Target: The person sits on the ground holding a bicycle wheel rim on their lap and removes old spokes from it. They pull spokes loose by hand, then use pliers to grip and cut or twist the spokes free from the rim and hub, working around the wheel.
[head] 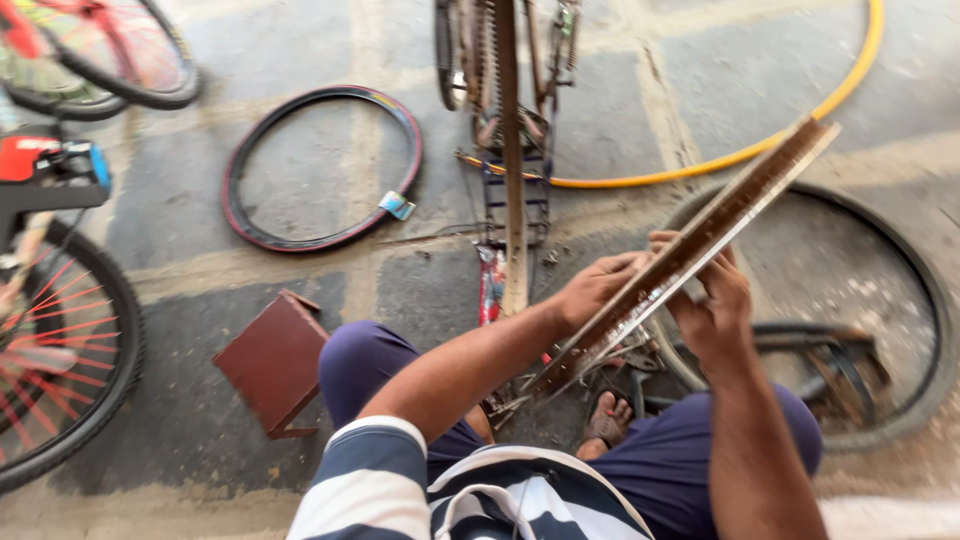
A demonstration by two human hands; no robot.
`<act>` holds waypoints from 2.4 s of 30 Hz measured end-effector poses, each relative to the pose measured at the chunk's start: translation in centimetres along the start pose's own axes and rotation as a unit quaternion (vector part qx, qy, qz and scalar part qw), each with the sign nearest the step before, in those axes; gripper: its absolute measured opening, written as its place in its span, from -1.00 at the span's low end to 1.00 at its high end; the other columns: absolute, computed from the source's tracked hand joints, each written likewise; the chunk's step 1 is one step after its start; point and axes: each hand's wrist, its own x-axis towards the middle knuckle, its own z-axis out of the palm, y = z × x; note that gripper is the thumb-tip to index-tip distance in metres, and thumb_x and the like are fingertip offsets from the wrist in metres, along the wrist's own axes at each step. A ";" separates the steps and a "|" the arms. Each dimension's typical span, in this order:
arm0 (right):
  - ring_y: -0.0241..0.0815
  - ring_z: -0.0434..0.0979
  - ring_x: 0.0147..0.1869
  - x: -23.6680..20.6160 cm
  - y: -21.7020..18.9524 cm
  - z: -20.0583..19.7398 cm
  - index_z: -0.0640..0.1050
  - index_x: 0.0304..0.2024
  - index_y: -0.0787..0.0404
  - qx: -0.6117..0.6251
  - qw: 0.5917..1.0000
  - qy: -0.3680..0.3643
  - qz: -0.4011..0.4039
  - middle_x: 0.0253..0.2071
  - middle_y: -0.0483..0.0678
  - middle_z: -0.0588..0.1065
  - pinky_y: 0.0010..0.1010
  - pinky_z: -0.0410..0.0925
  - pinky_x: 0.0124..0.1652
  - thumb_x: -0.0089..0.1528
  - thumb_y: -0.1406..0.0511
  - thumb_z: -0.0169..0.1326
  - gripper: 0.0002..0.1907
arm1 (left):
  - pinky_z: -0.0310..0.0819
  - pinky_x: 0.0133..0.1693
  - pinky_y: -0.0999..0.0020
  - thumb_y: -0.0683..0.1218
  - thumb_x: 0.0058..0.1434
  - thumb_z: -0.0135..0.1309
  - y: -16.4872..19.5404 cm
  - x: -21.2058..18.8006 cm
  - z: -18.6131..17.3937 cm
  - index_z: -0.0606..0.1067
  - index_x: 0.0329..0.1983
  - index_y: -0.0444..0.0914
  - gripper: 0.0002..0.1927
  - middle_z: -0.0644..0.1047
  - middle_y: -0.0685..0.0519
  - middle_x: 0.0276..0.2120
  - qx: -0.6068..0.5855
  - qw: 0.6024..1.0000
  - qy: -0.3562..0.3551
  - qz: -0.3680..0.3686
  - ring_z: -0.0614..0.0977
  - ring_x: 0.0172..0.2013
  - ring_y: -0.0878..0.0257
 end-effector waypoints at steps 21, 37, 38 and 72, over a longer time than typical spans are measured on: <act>-0.23 0.49 -0.14 -1.5 3.7 3.2 0.55 -0.27 0.13 -0.202 0.968 0.145 -0.025 -0.32 -0.15 0.52 -0.35 0.34 -0.06 0.31 0.10 0.42 -0.66 | 0.47 0.09 0.38 0.00 0.54 -0.11 -2.8 1.2 -2.8 0.47 0.24 -0.36 -0.61 0.58 0.01 0.01 0.081 0.994 0.060 0.042 0.59 -0.03 0.36; 0.03 0.50 -0.12 -2.9 1.0 4.7 0.57 -0.16 0.30 -0.169 0.950 0.261 -0.010 -0.24 0.05 0.49 -0.17 0.37 -0.13 0.26 0.28 0.30 -0.77 | 0.50 -0.08 0.36 0.07 0.54 -0.07 1.2 -2.2 -0.6 0.46 0.21 -0.27 -0.63 0.55 0.07 -0.09 0.082 0.995 -0.039 -0.035 0.56 -0.12 0.32; -0.03 0.53 -0.14 -2.7 0.8 4.6 0.57 -0.16 0.30 -0.159 0.955 0.251 0.012 -0.25 0.04 0.51 -0.21 0.38 -0.16 0.27 0.28 0.30 -0.77 | 0.51 -0.17 0.37 0.08 0.55 -0.07 1.6 -2.3 0.0 0.46 0.20 -0.26 -0.63 0.54 0.09 -0.15 0.022 0.997 -0.030 -0.067 0.57 -0.19 0.35; -0.20 0.54 -0.18 -1.3 3.8 4.0 0.58 -0.30 0.14 -0.038 0.992 0.115 0.040 -0.31 -0.14 0.52 -0.33 0.41 -0.14 0.07 0.24 0.42 -0.73 | 0.47 -0.17 0.32 -0.13 0.46 0.01 2.9 -3.2 3.0 0.52 0.15 -0.31 -0.74 0.50 0.00 -0.03 0.213 0.966 0.124 0.074 0.53 -0.17 0.21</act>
